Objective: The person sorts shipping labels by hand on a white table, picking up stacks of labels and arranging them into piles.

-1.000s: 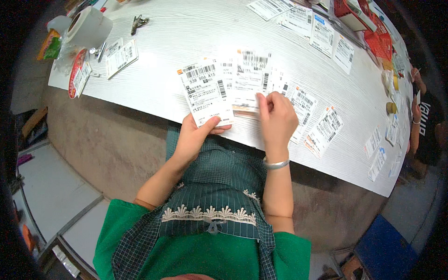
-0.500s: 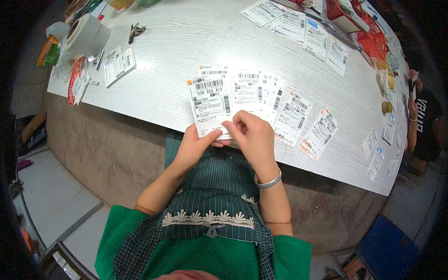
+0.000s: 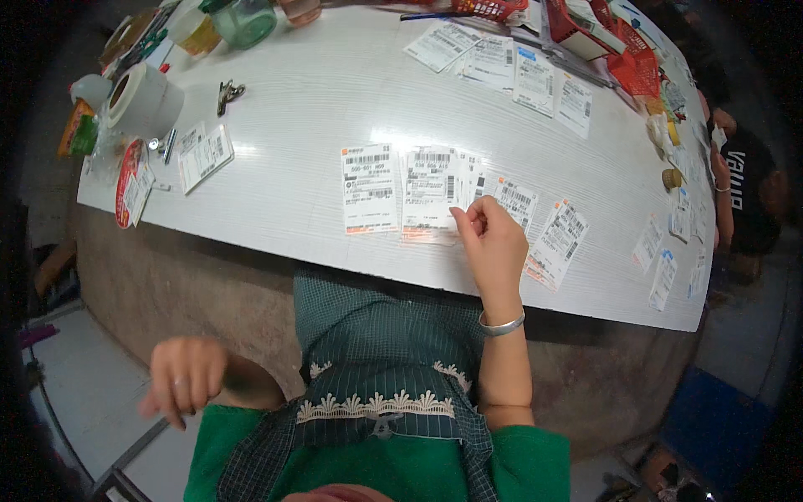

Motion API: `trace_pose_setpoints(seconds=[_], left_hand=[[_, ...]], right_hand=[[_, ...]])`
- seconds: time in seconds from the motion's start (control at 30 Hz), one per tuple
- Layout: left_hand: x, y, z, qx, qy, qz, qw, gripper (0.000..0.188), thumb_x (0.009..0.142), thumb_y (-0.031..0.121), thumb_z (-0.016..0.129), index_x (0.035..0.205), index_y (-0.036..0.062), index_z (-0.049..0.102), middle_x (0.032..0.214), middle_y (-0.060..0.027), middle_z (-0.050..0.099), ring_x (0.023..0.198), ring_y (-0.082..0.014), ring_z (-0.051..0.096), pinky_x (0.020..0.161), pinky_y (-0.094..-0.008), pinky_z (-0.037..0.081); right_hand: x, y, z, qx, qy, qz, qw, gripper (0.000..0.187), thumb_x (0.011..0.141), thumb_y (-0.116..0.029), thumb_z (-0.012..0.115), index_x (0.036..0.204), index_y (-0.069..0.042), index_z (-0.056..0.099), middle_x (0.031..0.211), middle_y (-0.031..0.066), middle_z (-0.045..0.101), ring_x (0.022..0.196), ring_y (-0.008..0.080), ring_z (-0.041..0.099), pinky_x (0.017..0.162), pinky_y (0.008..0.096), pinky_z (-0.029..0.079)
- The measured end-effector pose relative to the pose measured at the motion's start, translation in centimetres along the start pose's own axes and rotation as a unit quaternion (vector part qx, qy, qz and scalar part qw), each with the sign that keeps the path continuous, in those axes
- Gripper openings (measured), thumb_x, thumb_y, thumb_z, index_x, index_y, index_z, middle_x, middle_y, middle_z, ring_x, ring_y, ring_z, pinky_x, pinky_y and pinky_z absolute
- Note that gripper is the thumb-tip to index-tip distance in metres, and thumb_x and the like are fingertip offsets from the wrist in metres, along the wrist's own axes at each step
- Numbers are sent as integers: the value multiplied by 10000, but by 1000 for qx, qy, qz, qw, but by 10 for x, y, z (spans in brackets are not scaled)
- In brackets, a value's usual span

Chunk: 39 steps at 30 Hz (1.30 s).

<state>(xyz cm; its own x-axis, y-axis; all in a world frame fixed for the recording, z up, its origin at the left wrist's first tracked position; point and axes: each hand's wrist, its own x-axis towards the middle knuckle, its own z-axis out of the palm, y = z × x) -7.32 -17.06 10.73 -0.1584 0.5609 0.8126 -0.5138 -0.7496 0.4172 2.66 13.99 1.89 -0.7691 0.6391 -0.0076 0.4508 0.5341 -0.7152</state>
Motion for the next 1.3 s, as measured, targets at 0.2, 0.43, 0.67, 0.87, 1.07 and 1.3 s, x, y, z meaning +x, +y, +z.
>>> trace_pose_setpoints(seconds=[0.2,0.43,0.67,0.87,1.07,1.3], left_hand=[[-25,-4,-25,238,37,-130,962,571,856,541,534,590,45,629,467,-3,450,358,-89,390,337,-250,245],[-43,-17,-2,348,257,-300,850,579,795,572,565,592,35,636,459,-16,497,363,-88,437,343,-233,277],[-44,-15,-1,368,262,-327,830,533,818,522,580,630,28,647,489,-20,541,377,-74,484,351,-205,327],[-56,-18,2,346,309,-320,826,489,842,461,600,646,16,643,506,-23,563,376,-62,479,353,-192,336],[-58,-15,2,355,315,-311,823,443,855,403,611,655,9,642,503,-23,558,376,-56,470,351,-191,327],[-58,-21,-4,344,325,-311,824,381,904,288,558,667,0,632,492,-28,535,376,-54,444,360,-186,304]], right_hand=[[-3,-17,30,13,-50,-111,992,191,805,-211,675,726,-60,590,628,15,568,561,132,515,518,257,406],[32,-49,46,-62,-111,-211,969,127,818,-192,634,775,-73,638,728,24,621,734,180,569,623,304,470],[91,-65,73,-239,-55,-385,890,138,741,-174,703,818,-78,640,766,46,610,810,222,561,748,344,440],[105,-75,81,-340,-181,-345,856,358,659,-272,776,901,-63,616,822,71,637,863,237,571,783,348,422],[113,-78,80,-334,-236,-324,853,340,661,-284,772,875,-67,624,815,74,649,874,247,576,795,358,419],[111,-78,76,-322,-260,-299,860,282,690,-267,753,864,-82,630,829,60,648,883,236,573,822,352,397]])
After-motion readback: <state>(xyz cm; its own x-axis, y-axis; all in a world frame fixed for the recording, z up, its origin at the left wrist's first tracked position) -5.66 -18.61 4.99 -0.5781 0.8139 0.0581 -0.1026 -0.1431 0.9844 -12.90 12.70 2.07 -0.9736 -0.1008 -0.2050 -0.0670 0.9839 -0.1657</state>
